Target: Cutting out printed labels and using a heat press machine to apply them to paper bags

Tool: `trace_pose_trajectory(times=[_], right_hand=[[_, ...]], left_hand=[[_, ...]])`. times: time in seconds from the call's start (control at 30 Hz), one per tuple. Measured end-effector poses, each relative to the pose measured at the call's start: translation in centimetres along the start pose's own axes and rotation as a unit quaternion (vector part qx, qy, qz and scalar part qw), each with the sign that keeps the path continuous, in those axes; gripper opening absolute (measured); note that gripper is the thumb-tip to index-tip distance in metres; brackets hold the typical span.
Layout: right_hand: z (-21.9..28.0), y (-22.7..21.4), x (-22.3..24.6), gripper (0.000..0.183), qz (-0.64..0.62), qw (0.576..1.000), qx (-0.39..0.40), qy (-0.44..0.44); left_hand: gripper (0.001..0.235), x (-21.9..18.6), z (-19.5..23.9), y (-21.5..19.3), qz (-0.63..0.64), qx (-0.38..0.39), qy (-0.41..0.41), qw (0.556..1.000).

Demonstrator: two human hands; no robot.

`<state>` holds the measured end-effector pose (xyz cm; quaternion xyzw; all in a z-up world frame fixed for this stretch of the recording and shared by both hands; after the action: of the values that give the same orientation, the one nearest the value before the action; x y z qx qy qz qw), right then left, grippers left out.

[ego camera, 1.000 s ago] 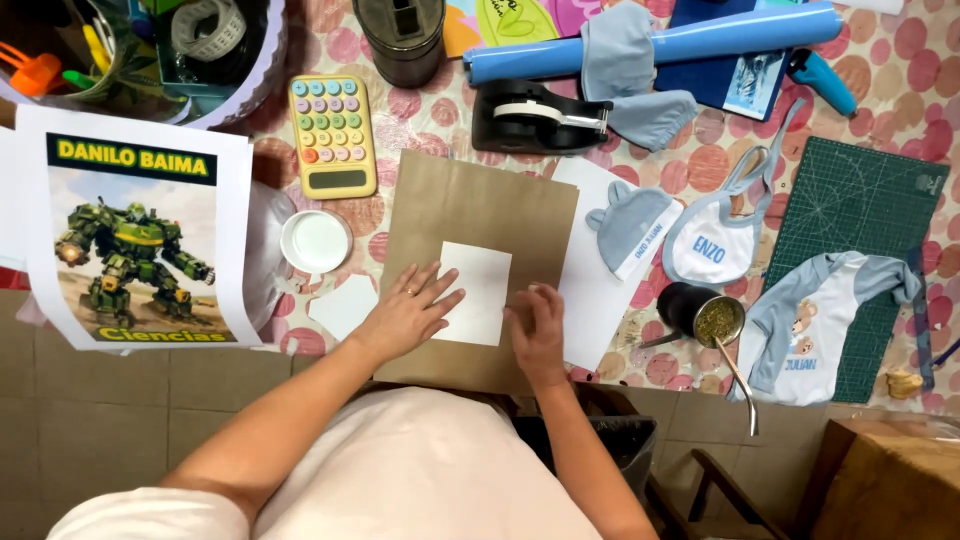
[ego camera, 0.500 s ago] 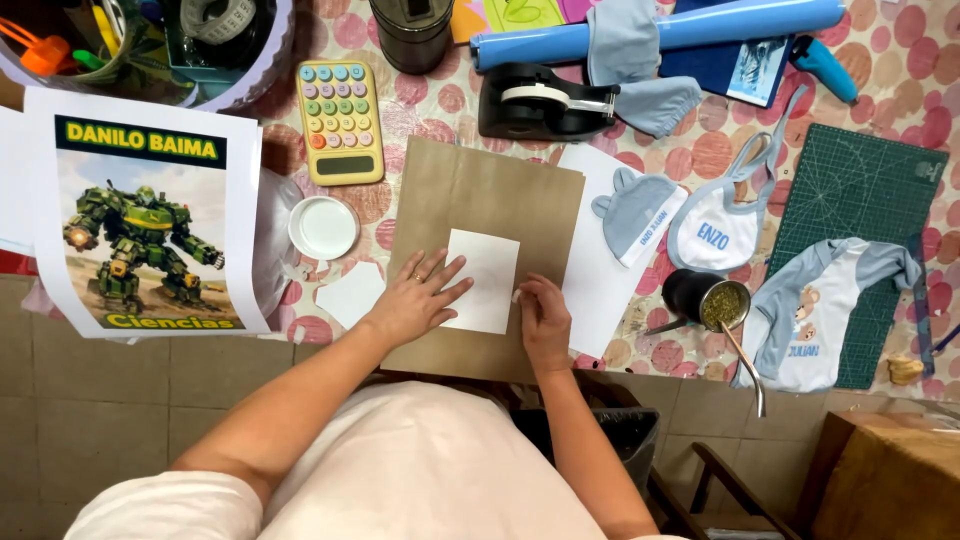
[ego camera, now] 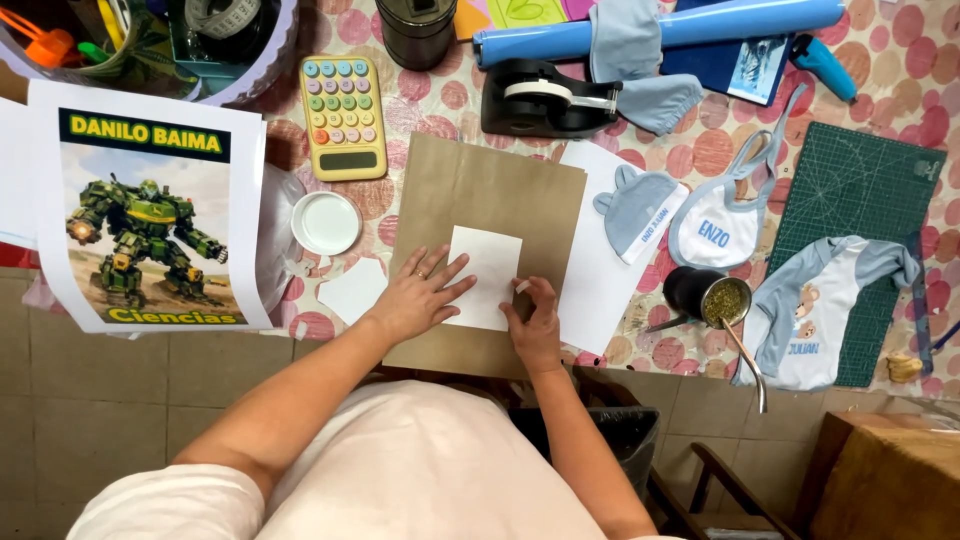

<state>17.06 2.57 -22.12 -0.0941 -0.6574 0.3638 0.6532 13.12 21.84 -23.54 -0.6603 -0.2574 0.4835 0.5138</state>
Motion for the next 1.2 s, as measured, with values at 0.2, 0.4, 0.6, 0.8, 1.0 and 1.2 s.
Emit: trace_pose_trajectory(times=[0.2, 0.4, 0.6, 0.8, 1.0, 1.2], right_hand=[[-0.2, -0.2, 0.0, 0.068, -0.002, 1.0, 0.0, 0.0], [-0.2, -0.8, -0.1, 0.053, 0.003, 1.0, -0.012, 0.001], [-5.2, -3.3, 2.0, 0.013, 0.092, 0.995, -0.012, -0.027], [-12.0, 1.2, 1.4, 0.012, 0.123, 0.986, 0.109, -0.001], [-14.8, 2.7, 3.7, 0.009, 0.132, 0.971, 0.193, 0.052], [-15.2, 3.7, 2.4, 0.011, 0.152, 0.964, 0.209, 0.069]], left_hand=[[0.066, 0.1, -0.3, 0.1, -0.007, 0.002, -0.004, 1.0], [0.066, -0.2, -0.3, -0.1, -0.014, 0.008, -0.005, 1.0], [0.067, 0.1, -1.0, 0.1, -0.022, 0.024, -0.006, 0.999], [0.069, -0.1, -1.0, -0.3, -0.024, 0.028, -0.011, 0.999], [0.059, -0.1, -2.1, -0.7, -0.011, 0.013, 0.001, 1.0], [0.048, 0.4, -4.3, 2.9, -0.018, -0.009, 0.019, 1.0]])
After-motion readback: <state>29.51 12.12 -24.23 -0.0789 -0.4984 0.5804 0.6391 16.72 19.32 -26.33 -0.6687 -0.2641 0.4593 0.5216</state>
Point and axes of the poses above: each hand's wrist, its own z-axis away from the middle knuckle, its own y-axis out of the palm, x = y × z, the point moved 10 cm from there along -z, towards the middle knuckle, and after that the axes turned 7 degrees about x, right-handed, at the moved point
